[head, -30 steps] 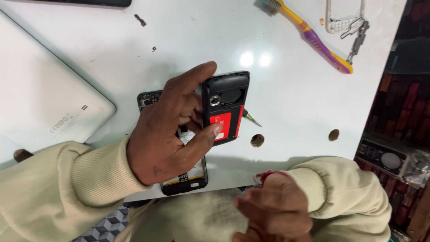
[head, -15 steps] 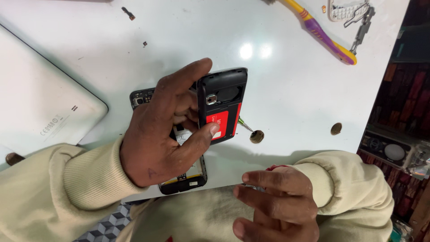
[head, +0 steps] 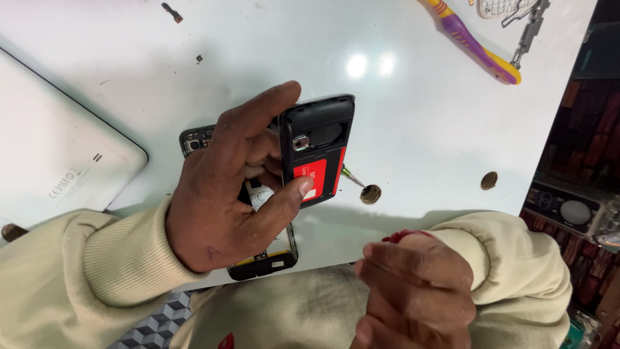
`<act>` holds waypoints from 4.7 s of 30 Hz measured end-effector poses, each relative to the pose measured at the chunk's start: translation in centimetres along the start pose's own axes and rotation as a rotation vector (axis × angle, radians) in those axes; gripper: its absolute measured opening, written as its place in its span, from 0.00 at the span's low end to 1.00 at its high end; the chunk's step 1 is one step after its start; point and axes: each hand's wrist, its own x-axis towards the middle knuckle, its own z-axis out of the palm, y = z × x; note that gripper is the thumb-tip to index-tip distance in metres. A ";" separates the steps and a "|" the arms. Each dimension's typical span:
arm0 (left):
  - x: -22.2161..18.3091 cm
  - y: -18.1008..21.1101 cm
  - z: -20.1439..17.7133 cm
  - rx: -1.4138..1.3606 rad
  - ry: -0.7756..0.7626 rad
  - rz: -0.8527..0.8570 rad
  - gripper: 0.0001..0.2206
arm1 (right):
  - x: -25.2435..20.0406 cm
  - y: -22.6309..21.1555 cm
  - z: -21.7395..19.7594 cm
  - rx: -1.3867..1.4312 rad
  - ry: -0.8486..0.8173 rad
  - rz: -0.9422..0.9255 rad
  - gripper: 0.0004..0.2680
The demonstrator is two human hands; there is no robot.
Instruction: The person disassembles a feature phone, removes the battery, and uses a screwdriver to adjust internal components. They then reassemble the phone, insert the battery, and test the keypad. Finally, they handle a white Samsung smartphone, removing its back cover.
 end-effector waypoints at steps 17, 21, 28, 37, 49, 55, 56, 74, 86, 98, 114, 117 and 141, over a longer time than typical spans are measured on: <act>-0.1 0.0 0.1 -0.073 0.036 0.023 0.32 | -0.5 0.1 0.0 -0.026 0.047 0.034 0.10; -0.2 -0.1 0.1 -0.059 0.030 0.001 0.33 | -0.9 -0.6 0.2 -0.046 0.078 0.112 0.11; -0.2 -0.2 0.1 -0.020 0.026 0.065 0.33 | 0.3 1.2 -0.2 -0.048 -0.081 0.005 0.12; -0.3 -0.4 0.1 -0.013 0.028 0.027 0.33 | -1.5 1.7 -1.5 -0.072 -0.263 -0.098 0.21; -0.3 0.0 0.1 -0.101 0.051 0.030 0.31 | 8.7 4.3 1.7 -0.191 -0.576 0.193 0.06; -0.5 0.2 -0.4 -0.052 0.021 -0.024 0.32 | 2.8 4.9 -1.0 -0.152 -0.610 0.047 0.05; -0.6 0.2 -0.4 -0.049 0.022 -0.050 0.33 | 2.4 4.9 -1.1 -0.117 -0.588 0.060 0.05; -0.7 0.1 -1.5 -0.033 0.166 0.030 0.31 | 4.0 7.0 -0.8 -0.175 -0.841 0.390 0.14; -0.4 0.4 -1.5 0.254 0.137 0.093 0.33 | 4.4 7.1 -0.6 -0.346 -0.767 0.364 0.13; -1.0 -0.1 -1.4 0.459 0.169 0.044 0.25 | 3.3 5.9 -0.5 -0.245 -0.733 0.163 0.09; -0.2 1.1 -1.9 0.680 0.239 0.206 0.07 | 3.5 5.7 -0.2 -0.220 -0.868 0.124 0.11; -0.3 1.1 -2.1 0.649 0.284 0.250 0.06 | 3.7 5.8 -0.5 -0.167 -0.882 0.133 0.09; 0.6 0.1 -6.9 0.770 0.289 0.503 0.08 | 4.3 5.7 -0.3 -0.083 -0.883 0.073 0.08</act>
